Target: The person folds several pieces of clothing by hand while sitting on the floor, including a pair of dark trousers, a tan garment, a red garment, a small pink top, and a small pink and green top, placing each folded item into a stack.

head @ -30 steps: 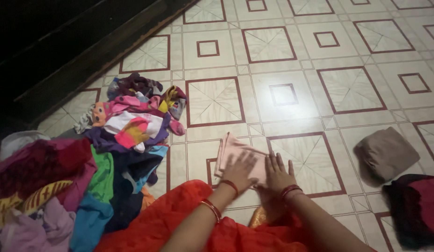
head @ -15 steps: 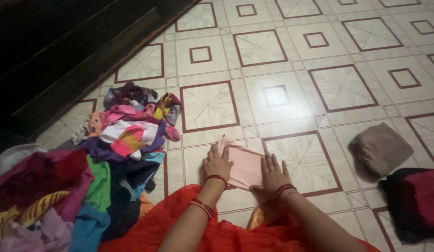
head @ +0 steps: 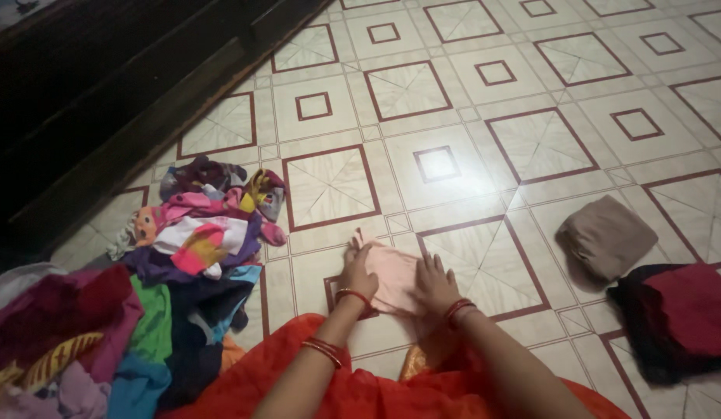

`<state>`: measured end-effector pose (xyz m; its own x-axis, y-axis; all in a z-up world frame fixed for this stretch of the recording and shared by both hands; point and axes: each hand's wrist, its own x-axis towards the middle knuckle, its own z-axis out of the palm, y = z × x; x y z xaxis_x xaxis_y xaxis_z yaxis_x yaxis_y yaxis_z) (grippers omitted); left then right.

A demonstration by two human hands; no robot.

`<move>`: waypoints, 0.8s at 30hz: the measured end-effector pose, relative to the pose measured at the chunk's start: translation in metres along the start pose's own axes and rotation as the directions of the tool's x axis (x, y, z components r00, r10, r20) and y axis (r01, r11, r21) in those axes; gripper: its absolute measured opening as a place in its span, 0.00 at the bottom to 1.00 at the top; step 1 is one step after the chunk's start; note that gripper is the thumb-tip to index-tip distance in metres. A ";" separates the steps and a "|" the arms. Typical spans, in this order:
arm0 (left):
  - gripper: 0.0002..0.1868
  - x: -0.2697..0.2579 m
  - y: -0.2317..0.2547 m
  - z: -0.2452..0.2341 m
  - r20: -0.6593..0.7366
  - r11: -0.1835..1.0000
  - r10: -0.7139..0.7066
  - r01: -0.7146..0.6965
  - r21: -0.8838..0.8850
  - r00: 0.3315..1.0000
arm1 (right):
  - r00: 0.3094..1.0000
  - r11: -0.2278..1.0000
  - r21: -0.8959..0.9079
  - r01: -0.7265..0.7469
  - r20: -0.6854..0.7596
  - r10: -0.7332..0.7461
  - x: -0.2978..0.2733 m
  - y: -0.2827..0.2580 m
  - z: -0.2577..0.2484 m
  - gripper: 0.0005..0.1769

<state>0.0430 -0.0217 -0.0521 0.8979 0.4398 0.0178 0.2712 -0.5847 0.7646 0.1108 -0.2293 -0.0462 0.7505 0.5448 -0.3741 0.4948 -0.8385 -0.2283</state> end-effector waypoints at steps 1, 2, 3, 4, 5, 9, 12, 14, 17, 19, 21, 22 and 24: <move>0.38 -0.004 0.014 -0.007 -0.001 1.000 -0.003 0.003 0.003 1.000 | 1.000 1.000 0.001 0.003 0.001 -0.003 0.014 0.014 0.009 0.51; 0.39 -0.009 0.031 -0.014 0.024 1.000 0.009 -0.009 0.000 1.000 | 0.972 0.924 0.363 0.117 -0.231 -0.032 0.026 0.028 0.014 0.41; 0.41 -0.014 0.051 -0.023 0.049 1.000 0.021 -0.021 -0.002 0.999 | 0.896 0.714 0.639 0.287 -0.443 0.036 0.033 0.039 0.018 0.33; 0.41 -0.019 0.071 -0.031 0.046 1.000 0.020 -0.020 0.000 0.999 | 0.896 0.712 0.639 0.290 -0.444 0.033 0.034 0.049 0.021 0.33; 0.45 -0.025 0.091 -0.037 0.181 0.996 -0.082 0.076 0.040 0.980 | 0.895 0.810 0.539 0.233 -0.443 0.038 0.030 0.059 0.022 0.30; 0.46 -0.044 0.137 -0.034 0.361 0.978 -0.086 0.010 0.207 0.929 | 0.945 0.300 0.949 -0.094 -0.010 0.328 0.043 0.076 0.015 0.41; 0.53 -0.055 0.138 -0.014 0.153 0.896 0.384 -0.408 0.176 0.911 | 0.938 0.023 0.985 -0.169 0.153 0.312 0.057 0.085 0.020 0.41; 0.40 -0.065 0.129 0.000 0.302 0.902 0.306 -0.376 0.212 0.903 | 0.951 0.123 0.978 -0.168 0.127 0.283 0.061 0.092 0.021 0.42; 0.25 -0.080 0.111 0.018 0.427 0.816 0.302 -0.463 0.347 0.853 | 0.968 0.226 0.970 -0.092 0.033 0.249 0.058 0.088 0.017 0.38; 0.23 -0.083 0.108 0.020 0.422 0.708 0.383 -0.555 0.437 0.822 | 0.968 0.229 0.973 -0.022 -0.036 0.247 0.049 0.077 0.008 0.35; 0.41 -0.087 0.113 0.013 0.608 0.669 0.282 -0.606 0.430 0.742 | 0.962 0.499 0.854 -0.146 0.004 0.274 0.034 0.069 -0.006 0.35; 0.41 -0.092 0.115 0.007 0.609 0.671 0.280 -0.604 0.429 0.743 | 0.962 0.499 0.854 -0.149 0.008 0.273 0.028 0.064 -0.012 0.35; 0.33 -0.101 0.113 -0.002 0.547 0.750 0.400 -0.606 0.265 0.735 | 0.939 0.800 0.578 -0.163 -0.157 0.305 0.019 0.058 -0.022 0.29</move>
<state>-0.0177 -0.1306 0.0341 0.9583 -0.2837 -0.0333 -0.2486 -0.8859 0.3917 0.1634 -0.2668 -0.0465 0.9249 0.2576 -0.2795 0.0202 -0.7675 -0.6408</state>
